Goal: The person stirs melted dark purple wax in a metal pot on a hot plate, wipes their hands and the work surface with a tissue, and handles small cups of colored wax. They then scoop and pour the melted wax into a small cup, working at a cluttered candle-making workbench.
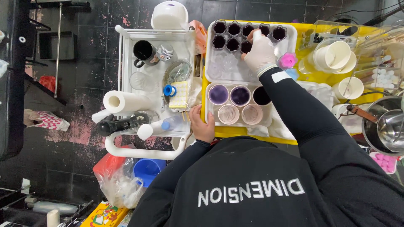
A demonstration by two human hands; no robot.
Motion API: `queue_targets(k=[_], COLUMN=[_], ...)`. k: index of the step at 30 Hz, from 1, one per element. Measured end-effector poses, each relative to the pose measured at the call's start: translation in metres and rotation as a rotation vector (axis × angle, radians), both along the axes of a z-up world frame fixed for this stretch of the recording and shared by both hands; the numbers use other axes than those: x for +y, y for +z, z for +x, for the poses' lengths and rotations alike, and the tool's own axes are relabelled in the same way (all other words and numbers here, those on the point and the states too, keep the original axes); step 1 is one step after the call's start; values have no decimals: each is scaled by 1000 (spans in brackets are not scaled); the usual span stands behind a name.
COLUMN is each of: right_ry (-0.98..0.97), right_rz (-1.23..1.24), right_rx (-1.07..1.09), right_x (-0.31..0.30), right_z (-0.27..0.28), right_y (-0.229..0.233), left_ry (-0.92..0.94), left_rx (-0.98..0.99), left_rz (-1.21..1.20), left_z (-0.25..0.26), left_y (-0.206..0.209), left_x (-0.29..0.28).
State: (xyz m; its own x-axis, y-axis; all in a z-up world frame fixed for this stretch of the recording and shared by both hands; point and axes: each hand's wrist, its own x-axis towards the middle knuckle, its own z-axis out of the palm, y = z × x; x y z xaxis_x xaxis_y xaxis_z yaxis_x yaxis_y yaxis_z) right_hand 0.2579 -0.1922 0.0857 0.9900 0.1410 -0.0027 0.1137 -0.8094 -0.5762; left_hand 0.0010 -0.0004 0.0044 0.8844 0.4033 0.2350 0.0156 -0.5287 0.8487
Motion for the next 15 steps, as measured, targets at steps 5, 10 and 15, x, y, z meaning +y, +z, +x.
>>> queue_targets(k=[5,10,15], right_ry=[-6,-23,-50], right_rz=[15,10,-29], right_rx=[18,29,55], right_x=[0,1,3], right_z=[6,8,7], right_y=[-8,-6,2], left_ry=[-11,-12,-17], left_rx=[23,-8,10], left_rz=[-17,-14,-15], left_z=[-1,-1,0], left_y=[1,2,2], left_x=[1,0,0])
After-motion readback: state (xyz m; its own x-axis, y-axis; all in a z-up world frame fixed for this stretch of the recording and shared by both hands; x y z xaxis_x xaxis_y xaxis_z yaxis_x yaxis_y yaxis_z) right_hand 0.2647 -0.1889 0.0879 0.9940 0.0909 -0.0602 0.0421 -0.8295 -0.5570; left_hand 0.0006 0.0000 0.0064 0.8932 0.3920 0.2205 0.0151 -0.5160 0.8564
